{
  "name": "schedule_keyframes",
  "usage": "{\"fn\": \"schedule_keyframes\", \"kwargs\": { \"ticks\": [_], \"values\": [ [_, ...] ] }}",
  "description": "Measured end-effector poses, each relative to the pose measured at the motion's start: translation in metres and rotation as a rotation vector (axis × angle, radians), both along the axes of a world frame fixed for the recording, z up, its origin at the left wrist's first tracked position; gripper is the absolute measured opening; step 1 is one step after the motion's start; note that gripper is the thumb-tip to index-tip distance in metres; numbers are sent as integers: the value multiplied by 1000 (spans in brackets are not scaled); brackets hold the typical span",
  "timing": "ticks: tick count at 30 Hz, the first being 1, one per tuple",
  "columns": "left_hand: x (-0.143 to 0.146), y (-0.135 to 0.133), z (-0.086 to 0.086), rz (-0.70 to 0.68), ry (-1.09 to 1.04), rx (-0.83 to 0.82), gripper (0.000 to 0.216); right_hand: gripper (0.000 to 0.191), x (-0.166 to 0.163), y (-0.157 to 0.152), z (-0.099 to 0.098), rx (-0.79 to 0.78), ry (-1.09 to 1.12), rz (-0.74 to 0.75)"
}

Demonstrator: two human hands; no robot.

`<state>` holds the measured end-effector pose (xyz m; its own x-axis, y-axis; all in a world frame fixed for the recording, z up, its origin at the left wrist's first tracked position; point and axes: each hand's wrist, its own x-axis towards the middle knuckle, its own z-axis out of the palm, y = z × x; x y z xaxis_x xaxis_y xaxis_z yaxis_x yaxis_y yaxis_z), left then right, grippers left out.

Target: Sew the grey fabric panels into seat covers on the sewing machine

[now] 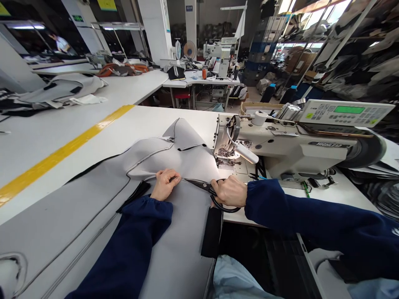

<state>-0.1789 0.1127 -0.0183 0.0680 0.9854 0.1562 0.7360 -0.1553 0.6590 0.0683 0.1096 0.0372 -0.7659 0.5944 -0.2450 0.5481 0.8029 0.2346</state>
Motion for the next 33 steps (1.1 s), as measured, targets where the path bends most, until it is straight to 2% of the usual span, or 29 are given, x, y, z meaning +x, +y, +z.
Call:
{"fn": "schedule_keyframes", "kwargs": {
  "ticks": [5, 12, 19, 25, 29, 33],
  "values": [
    [-3, 0, -1, -12, -20, 24, 28, 44, 0, 0, 2, -15, 4, -9],
    [-4, -1, -4, 40, -56, 60, 27, 51, -4, 1, 5, 49, 18, 9],
    [-4, 0, -7, 54, -53, 62, 24, 46, -10, 2, 7, 20, -19, 26],
    [-4, 0, -7, 57, -56, 58, 25, 46, -7, -5, 2, -7, 20, -66],
    [-2, -2, -2, 40, -35, 51, 28, 55, 18, -9, 4, 11, 95, -67],
    [0, -8, 5, 8, 32, 117, 27, 55, 75, -14, -8, -4, 155, -139]
  ]
}}
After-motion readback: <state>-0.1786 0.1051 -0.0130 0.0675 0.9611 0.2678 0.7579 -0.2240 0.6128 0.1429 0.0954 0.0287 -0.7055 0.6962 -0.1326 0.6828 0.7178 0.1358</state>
